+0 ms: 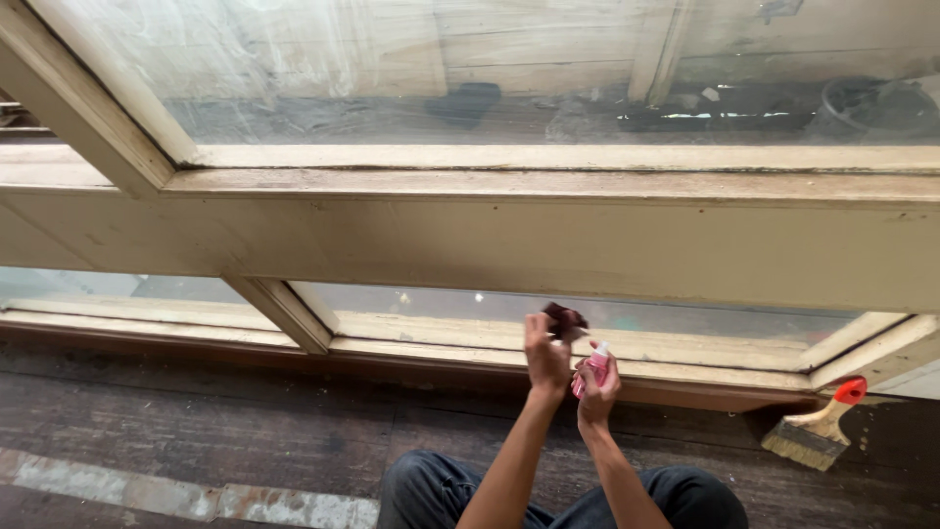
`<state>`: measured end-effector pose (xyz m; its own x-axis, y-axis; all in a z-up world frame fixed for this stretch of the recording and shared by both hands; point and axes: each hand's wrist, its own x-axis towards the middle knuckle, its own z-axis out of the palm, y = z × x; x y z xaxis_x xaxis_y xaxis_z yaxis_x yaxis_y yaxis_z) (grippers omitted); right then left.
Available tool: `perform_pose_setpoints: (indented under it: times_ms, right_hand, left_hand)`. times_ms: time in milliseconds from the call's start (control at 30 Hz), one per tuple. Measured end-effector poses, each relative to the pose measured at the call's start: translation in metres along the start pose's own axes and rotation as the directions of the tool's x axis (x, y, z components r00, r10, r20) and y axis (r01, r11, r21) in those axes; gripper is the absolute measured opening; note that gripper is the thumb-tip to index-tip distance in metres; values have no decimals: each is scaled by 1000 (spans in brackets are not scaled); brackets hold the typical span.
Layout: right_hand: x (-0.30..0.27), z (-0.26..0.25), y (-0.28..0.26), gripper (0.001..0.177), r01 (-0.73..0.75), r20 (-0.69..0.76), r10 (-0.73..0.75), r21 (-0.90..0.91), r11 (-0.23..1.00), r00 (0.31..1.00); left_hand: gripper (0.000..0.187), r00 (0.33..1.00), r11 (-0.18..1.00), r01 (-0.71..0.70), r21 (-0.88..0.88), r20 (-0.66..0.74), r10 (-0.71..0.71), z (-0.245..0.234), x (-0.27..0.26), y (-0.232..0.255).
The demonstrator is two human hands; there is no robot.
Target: The person sits on the floor and cleans a wooden window frame using a spray bottle and a cloth. They repeatedly spray the frame and wipe it with the cloth, focusing on the lower sections of the frame.
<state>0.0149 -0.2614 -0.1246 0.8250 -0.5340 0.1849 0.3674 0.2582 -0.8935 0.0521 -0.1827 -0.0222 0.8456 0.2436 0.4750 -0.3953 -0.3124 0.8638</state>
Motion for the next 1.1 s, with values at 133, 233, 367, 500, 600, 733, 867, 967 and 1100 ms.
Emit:
perform_pose_setpoints:
  times_ms: [133,233,367,500,600,733,867,967,1100]
  right_hand:
    - [3,-5,-6,45,6,-68,-7,-26,1000,998]
    - [1,0,-10,46,-7,-56,6,-11,1000,998]
    - [-6,16,-16,45,12,-12,-13,-69,998,1000]
    - [-9,38,-23,48,-7,32,8,-50,999,999]
    - [-10,58,-26,51,45,94,-37,-82,996,995]
    - [-17,73,-28,53,37,176,-27,-52,998,984]
    - [-12,66,-30,50,58,209,-26,-151,987,978]
    - [0,52,-34,47,88,210,-35,-251,964,977]
    - [15,34,-44,44,118,222,-68,-220,968,973]
  left_hand:
    - [25,998,996,-6,92,55,1,4,-2,3]
    - [27,999,994,-53,91,13,52,-8,3,-4]
    - [31,999,987,-21,160,-26,25,-36,18,-25]
    - [33,994,967,-25,254,-97,51,-76,35,-63]
    - [35,986,953,54,299,-167,-4,-109,54,-94]
    - [36,967,928,202,313,-215,-138,-146,67,-121]
    - [32,933,932,212,294,-345,-104,-160,72,-128]
    - [27,907,927,285,242,-379,-180,-159,69,-124]
    - [21,899,925,359,122,-310,-308,-139,62,-112]
